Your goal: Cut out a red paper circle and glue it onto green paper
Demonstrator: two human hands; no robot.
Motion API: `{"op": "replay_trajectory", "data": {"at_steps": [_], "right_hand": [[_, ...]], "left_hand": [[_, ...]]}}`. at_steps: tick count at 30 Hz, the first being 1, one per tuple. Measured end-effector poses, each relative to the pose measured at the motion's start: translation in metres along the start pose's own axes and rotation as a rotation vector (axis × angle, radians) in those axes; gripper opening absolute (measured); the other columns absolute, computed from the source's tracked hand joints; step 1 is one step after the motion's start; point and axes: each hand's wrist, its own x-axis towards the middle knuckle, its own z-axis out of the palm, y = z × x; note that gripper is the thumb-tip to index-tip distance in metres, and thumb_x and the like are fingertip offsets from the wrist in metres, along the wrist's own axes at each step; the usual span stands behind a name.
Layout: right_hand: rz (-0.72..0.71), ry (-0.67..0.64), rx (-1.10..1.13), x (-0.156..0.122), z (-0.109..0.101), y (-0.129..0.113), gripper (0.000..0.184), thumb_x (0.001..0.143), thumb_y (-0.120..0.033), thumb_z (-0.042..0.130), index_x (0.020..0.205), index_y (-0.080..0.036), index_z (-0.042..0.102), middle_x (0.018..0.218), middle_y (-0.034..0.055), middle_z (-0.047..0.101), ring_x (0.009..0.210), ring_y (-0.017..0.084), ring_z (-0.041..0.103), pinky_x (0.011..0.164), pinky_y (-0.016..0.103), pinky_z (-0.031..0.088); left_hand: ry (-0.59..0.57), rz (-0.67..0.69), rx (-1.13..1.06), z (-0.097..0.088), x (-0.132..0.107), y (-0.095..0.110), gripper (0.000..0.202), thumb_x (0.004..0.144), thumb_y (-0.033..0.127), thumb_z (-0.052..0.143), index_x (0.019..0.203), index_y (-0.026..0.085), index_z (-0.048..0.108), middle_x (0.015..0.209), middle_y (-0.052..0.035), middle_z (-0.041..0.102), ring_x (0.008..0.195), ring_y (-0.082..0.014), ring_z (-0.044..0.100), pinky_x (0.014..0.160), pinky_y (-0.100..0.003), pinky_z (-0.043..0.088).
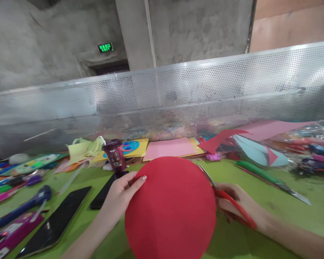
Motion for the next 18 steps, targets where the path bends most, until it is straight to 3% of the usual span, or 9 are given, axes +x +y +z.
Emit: {"op": "replay_trajectory", "data": {"at_steps": [18], "right_hand": [[0.013,0.009,-0.036,0.0,0.0017,-0.0025,0.015,0.062,-0.031,0.051,0.059,-0.018,0.045,0.048,-0.0055,0.045,0.042,0.008,0.043,0.041,0.018,0.037]], "left_hand": [[-0.03,-0.031,-0.051,-0.0008,0.0006,-0.0012,0.034,0.071,0.041,0.054,0.096,0.019,0.06,0.087,-0.0051,0.067,0.08,-0.0237,0.061,0.068,-0.031,0.046]]}}
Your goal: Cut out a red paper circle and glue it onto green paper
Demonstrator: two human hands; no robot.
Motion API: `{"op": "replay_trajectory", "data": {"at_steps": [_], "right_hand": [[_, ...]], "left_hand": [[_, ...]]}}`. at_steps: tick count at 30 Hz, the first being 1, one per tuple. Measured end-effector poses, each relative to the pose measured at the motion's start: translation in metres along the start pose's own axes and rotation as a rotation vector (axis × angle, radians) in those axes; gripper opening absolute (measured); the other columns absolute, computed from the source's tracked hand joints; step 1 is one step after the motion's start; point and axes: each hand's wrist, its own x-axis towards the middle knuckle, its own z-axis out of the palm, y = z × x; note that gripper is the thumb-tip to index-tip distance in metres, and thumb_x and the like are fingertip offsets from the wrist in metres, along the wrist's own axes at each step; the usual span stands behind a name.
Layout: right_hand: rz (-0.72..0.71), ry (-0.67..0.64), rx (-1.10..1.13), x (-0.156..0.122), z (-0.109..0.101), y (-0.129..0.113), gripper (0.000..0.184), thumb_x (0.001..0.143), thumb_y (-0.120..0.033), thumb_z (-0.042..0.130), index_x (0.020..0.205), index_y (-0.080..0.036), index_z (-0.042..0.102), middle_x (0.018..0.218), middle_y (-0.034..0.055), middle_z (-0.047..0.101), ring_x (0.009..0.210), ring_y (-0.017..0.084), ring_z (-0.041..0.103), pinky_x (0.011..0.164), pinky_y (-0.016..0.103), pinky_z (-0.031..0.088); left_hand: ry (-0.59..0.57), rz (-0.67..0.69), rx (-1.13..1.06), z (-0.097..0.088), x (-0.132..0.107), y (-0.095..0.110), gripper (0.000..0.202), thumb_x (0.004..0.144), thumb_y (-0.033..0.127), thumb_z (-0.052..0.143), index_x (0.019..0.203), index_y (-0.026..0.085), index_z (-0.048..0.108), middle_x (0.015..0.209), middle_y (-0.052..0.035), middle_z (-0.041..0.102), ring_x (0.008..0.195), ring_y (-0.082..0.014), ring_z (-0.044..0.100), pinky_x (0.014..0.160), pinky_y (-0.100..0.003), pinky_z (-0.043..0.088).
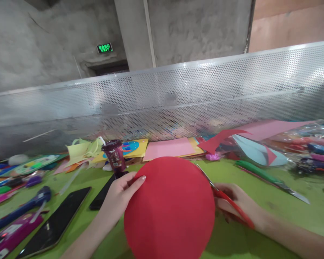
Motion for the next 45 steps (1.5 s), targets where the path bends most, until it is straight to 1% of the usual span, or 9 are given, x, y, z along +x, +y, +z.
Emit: {"op": "replay_trajectory", "data": {"at_steps": [3,6,10,17,22,27,31,38,45], "right_hand": [[0.005,0.001,0.007,0.001,0.0,0.0,0.014,0.062,-0.03,0.051,0.058,-0.018,0.046,0.046,-0.006,0.042,0.04,0.008,0.043,0.041,0.018,0.037],[0.014,0.008,-0.014,0.001,0.0,-0.001,0.013,0.062,-0.03,0.05,0.059,-0.018,0.048,0.046,-0.0055,0.044,0.04,0.008,0.043,0.04,0.018,0.037],[0.025,0.034,-0.039,0.0,0.001,-0.001,0.015,0.063,-0.031,0.05,0.058,-0.017,0.05,0.048,-0.0046,0.047,0.041,0.008,0.044,0.041,0.018,0.037],[0.009,0.013,-0.031,0.002,0.0,0.005,0.016,0.067,-0.032,0.05,0.06,-0.018,0.046,0.046,-0.0056,0.046,0.04,0.008,0.043,0.041,0.018,0.038],[0.032,0.01,-0.025,0.002,0.001,0.004,0.02,0.07,-0.035,0.049,0.061,-0.018,0.043,0.045,-0.0057,0.045,0.039,0.007,0.043,0.039,0.017,0.037],[0.043,0.008,-0.029,0.003,0.001,0.006,0.018,0.069,-0.028,0.05,0.058,-0.018,0.039,0.042,-0.0073,0.041,0.037,0.006,0.041,0.038,0.016,0.038],[0.036,0.009,-0.063,0.005,0.0,0.012,0.014,0.069,-0.026,0.05,0.061,-0.018,0.043,0.044,-0.007,0.044,0.036,0.005,0.041,0.038,0.016,0.037],[0.0,0.004,-0.082,0.006,0.001,0.015,0.019,0.07,-0.029,0.052,0.058,-0.018,0.042,0.045,-0.0055,0.048,0.037,0.006,0.045,0.036,0.016,0.036],[0.046,0.048,-0.082,0.01,0.0,0.021,0.024,0.071,-0.036,0.051,0.058,-0.019,0.042,0.041,-0.0061,0.049,0.033,0.007,0.045,0.033,0.016,0.033]], "left_hand": [[0.01,0.009,0.017,0.0,0.0,0.001,0.033,0.07,0.041,0.054,0.093,0.019,0.061,0.086,-0.0055,0.067,0.08,-0.0239,0.061,0.068,-0.032,0.046],[0.004,0.013,0.006,0.0,0.0,0.002,0.033,0.07,0.041,0.055,0.094,0.019,0.061,0.087,-0.0054,0.067,0.081,-0.0241,0.061,0.069,-0.032,0.046],[-0.001,-0.008,-0.003,0.0,-0.001,0.001,0.03,0.07,0.041,0.055,0.09,0.019,0.063,0.082,-0.0043,0.067,0.078,-0.0245,0.061,0.065,-0.031,0.047],[0.019,-0.021,-0.02,-0.003,0.0,0.002,0.033,0.069,0.04,0.057,0.097,0.022,0.061,0.087,-0.0033,0.068,0.08,-0.0232,0.061,0.065,-0.028,0.047],[0.055,-0.033,0.009,-0.005,0.0,0.005,0.034,0.067,0.04,0.059,0.096,0.023,0.063,0.086,-0.0023,0.068,0.076,-0.0212,0.062,0.062,-0.025,0.047],[0.06,-0.032,0.027,-0.005,0.0,0.005,0.035,0.067,0.041,0.059,0.097,0.023,0.063,0.086,-0.002,0.068,0.075,-0.0209,0.062,0.062,-0.025,0.047],[0.062,-0.031,0.038,-0.006,0.001,0.006,0.035,0.068,0.042,0.058,0.096,0.022,0.063,0.085,-0.0018,0.068,0.077,-0.021,0.061,0.063,-0.025,0.046],[0.092,-0.05,0.044,-0.009,0.0,0.01,0.037,0.067,0.042,0.059,0.097,0.022,0.063,0.082,-0.0016,0.068,0.075,-0.0197,0.061,0.06,-0.023,0.046],[0.064,-0.06,-0.026,-0.006,0.001,0.007,0.037,0.067,0.041,0.059,0.1,0.023,0.061,0.085,-0.0023,0.068,0.075,-0.0198,0.061,0.062,-0.025,0.046]]}}
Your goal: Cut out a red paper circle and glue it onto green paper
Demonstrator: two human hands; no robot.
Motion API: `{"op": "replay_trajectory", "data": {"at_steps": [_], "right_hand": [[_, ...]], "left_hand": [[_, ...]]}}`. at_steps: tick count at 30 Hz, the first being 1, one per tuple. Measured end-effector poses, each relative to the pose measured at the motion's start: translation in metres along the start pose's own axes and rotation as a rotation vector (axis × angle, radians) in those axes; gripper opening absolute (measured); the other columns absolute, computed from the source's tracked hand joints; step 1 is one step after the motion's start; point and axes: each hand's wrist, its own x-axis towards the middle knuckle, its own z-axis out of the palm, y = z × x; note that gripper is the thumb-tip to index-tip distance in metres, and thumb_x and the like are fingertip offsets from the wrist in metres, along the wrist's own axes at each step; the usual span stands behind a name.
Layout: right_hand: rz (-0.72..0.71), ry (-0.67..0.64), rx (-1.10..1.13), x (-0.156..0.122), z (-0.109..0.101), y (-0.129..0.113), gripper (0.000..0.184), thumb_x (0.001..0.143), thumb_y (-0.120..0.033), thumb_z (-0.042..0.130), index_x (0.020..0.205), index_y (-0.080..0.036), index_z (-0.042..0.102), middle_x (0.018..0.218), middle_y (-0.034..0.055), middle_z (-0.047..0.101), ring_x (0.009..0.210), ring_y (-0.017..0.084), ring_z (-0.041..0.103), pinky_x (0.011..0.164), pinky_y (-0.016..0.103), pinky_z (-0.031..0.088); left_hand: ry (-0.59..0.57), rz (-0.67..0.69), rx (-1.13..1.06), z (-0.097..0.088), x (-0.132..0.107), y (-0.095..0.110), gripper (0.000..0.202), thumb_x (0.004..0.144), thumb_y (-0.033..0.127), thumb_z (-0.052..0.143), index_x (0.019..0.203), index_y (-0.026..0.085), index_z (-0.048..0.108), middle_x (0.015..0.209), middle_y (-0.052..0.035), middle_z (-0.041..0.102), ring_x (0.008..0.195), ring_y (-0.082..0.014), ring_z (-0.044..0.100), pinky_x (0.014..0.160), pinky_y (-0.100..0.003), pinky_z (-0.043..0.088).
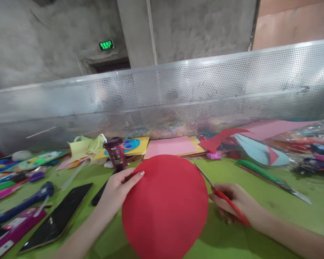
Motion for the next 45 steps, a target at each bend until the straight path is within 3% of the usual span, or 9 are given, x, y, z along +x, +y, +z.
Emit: {"op": "replay_trajectory", "data": {"at_steps": [10,25,34,45], "right_hand": [[0.021,0.004,0.12,-0.004,-0.002,-0.015,0.024,0.066,-0.032,0.055,0.055,-0.018,0.039,0.041,-0.0062,0.049,0.033,0.008,0.048,0.034,0.017,0.034],[-0.026,-0.085,0.09,-0.006,-0.003,-0.011,0.022,0.069,-0.036,0.052,0.062,-0.017,0.043,0.045,-0.0062,0.049,0.038,0.006,0.048,0.038,0.016,0.034],[-0.051,-0.098,0.05,-0.006,-0.003,-0.011,0.011,0.067,-0.027,0.049,0.062,-0.017,0.045,0.048,-0.0051,0.05,0.042,0.008,0.05,0.04,0.017,0.036],[-0.052,-0.115,0.048,-0.007,-0.003,-0.012,0.011,0.067,-0.027,0.048,0.062,-0.017,0.045,0.047,-0.0057,0.048,0.041,0.008,0.049,0.04,0.017,0.036]], "left_hand": [[-0.008,0.008,-0.013,0.0,0.0,-0.003,0.04,0.068,0.041,0.058,0.104,0.022,0.058,0.083,-0.0021,0.068,0.074,-0.0201,0.061,0.063,-0.026,0.046],[-0.061,-0.027,0.03,0.002,0.0,-0.004,0.035,0.068,0.042,0.057,0.096,0.021,0.062,0.081,-0.0029,0.068,0.076,-0.0218,0.061,0.062,-0.027,0.046],[-0.051,-0.025,0.057,0.004,-0.003,-0.002,0.031,0.067,0.043,0.057,0.088,0.021,0.065,0.082,-0.0022,0.068,0.075,-0.0211,0.061,0.061,-0.025,0.045],[-0.014,-0.03,0.041,0.01,-0.006,0.005,0.032,0.063,0.043,0.059,0.082,0.018,0.066,0.077,-0.0039,0.068,0.071,-0.0223,0.061,0.058,-0.026,0.045]]}}
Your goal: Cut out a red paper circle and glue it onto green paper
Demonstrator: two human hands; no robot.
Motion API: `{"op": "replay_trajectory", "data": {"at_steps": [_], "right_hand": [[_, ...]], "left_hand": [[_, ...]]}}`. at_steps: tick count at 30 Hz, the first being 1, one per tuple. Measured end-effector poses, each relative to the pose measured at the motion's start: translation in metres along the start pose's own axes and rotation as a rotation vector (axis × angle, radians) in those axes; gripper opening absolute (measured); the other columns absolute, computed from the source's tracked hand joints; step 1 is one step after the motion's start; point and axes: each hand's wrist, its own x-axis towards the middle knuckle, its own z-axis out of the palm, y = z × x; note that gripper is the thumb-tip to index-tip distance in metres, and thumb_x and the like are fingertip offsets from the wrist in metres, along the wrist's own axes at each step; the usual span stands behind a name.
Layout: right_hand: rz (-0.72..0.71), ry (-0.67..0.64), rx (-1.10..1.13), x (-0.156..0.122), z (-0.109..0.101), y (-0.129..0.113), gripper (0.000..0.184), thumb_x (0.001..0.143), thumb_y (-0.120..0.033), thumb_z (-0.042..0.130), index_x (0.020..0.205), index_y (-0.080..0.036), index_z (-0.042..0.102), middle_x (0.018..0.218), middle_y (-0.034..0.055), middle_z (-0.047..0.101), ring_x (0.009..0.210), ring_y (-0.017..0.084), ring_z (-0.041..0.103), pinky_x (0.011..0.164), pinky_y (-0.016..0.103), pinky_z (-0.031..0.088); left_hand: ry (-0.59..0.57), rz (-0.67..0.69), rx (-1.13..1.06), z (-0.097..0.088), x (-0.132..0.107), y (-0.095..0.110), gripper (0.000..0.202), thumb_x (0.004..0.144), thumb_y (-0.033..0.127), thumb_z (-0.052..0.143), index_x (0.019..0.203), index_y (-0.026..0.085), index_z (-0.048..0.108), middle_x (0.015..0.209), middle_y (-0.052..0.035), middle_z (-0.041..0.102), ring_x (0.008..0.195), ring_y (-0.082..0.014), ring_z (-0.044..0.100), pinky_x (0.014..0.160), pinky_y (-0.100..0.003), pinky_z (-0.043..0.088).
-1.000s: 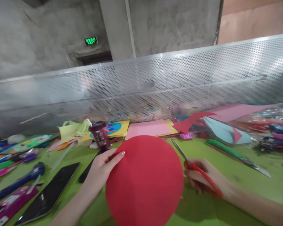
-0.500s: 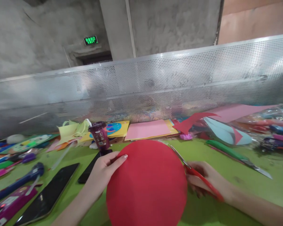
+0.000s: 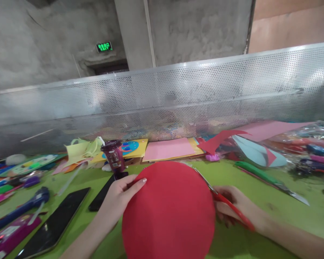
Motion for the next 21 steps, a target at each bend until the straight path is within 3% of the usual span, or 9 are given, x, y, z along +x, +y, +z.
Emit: {"op": "replay_trajectory", "data": {"at_steps": [7,21], "right_hand": [[0.004,0.001,-0.022,0.0002,0.0012,0.0009,0.011,0.067,-0.028,0.047,0.068,-0.017,0.048,0.051,-0.0049,0.05,0.042,0.007,0.049,0.04,0.016,0.037],[-0.004,0.027,-0.05,0.0007,0.0016,0.005,0.018,0.07,-0.033,0.049,0.061,-0.018,0.043,0.048,-0.006,0.047,0.04,0.008,0.048,0.04,0.017,0.039]], "left_hand": [[-0.012,0.002,0.004,0.0002,0.0,-0.0004,0.033,0.064,0.043,0.058,0.085,0.018,0.065,0.076,-0.0046,0.068,0.072,-0.0239,0.061,0.059,-0.028,0.045],[-0.045,0.023,0.037,-0.0066,0.0039,-0.0063,0.035,0.068,0.042,0.056,0.095,0.021,0.063,0.078,-0.0023,0.068,0.072,-0.0211,0.061,0.059,-0.025,0.044]]}}
